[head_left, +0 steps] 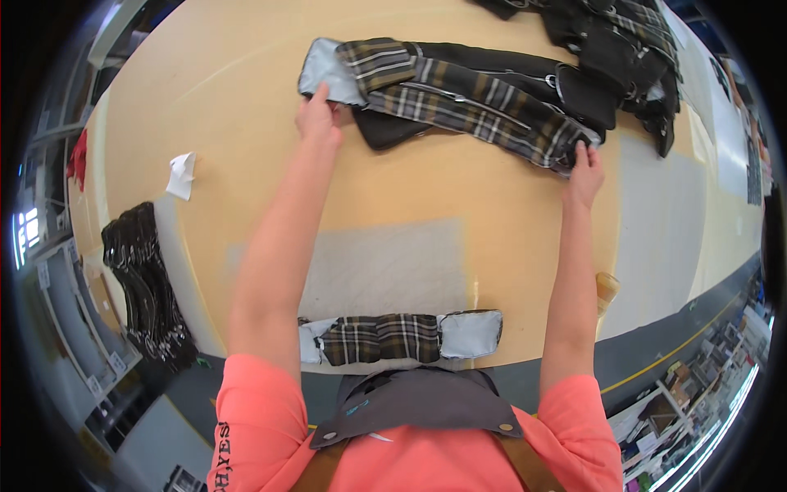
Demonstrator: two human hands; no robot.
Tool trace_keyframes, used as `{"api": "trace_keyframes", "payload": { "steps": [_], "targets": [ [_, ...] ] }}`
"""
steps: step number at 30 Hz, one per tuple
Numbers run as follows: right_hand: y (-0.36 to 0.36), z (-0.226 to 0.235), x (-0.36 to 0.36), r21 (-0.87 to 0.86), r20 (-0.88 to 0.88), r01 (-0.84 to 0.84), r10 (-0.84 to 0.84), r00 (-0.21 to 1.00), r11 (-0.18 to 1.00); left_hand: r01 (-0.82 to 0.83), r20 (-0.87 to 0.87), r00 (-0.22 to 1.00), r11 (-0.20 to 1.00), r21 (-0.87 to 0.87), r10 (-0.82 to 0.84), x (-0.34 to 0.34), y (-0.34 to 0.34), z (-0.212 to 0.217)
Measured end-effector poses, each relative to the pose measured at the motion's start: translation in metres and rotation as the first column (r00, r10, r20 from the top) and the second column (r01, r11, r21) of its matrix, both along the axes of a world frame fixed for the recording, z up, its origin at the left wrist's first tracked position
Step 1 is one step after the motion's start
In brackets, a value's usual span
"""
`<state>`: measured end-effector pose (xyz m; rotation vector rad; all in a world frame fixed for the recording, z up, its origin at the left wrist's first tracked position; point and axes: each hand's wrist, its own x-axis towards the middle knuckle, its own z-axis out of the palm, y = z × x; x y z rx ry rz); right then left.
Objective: The person assembles plaid fabric pouches by applying adhesive from a squeeze bottle to the edges of the fabric and pressing them onto white backing pieces. They repeat this process for multiple units, stacking the finished pouches on the table.
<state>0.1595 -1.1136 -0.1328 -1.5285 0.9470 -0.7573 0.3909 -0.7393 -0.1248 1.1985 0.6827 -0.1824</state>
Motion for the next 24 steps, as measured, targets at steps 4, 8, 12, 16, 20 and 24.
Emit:
{"api": "trace_keyframes", "payload": {
  "steps": [4, 8, 12, 16, 20, 24],
  "targets": [
    [0.009, 0.028, -0.023, -0.291, -0.039, -0.036, 0.025, 0.999, 0.956, -0.003, 0.187, 0.982, 0.993, -0.120, 0.025, -0.041, 0.013, 0.063],
    [0.054, 0.079, -0.057, 0.024, 0.097, -0.167, 0.164, 0.982, 0.986, 0.078, 0.259, 0.965, 0.984, -0.158, -0.035, -0.107, 0.100, 0.086],
    [0.104, 0.095, -0.115, 0.069, -0.199, -0.320, 0.327, 0.924, 0.945, 0.141, 0.175, 0.974, 0.990, 0.024, -0.143, -0.195, 0.176, 0.106],
    [0.145, 0.059, -0.166, 0.270, -0.203, -0.336, 0.395, 0.896, 0.902, 0.191, -0.079, 0.982, 0.918, 0.347, -0.174, -0.286, 0.245, 0.081],
    [0.166, 0.028, -0.190, 0.278, -0.247, -0.396, 0.463, 0.851, 0.875, 0.243, -0.188, 0.968, 0.823, 0.514, -0.168, -0.326, 0.275, 0.060],
    [0.177, 0.027, -0.187, -0.102, -0.437, -0.477, 0.391, 0.810, 0.873, 0.141, -0.080, 0.966, 0.244, 0.959, -0.245, -0.321, 0.269, 0.070]
  ]
}}
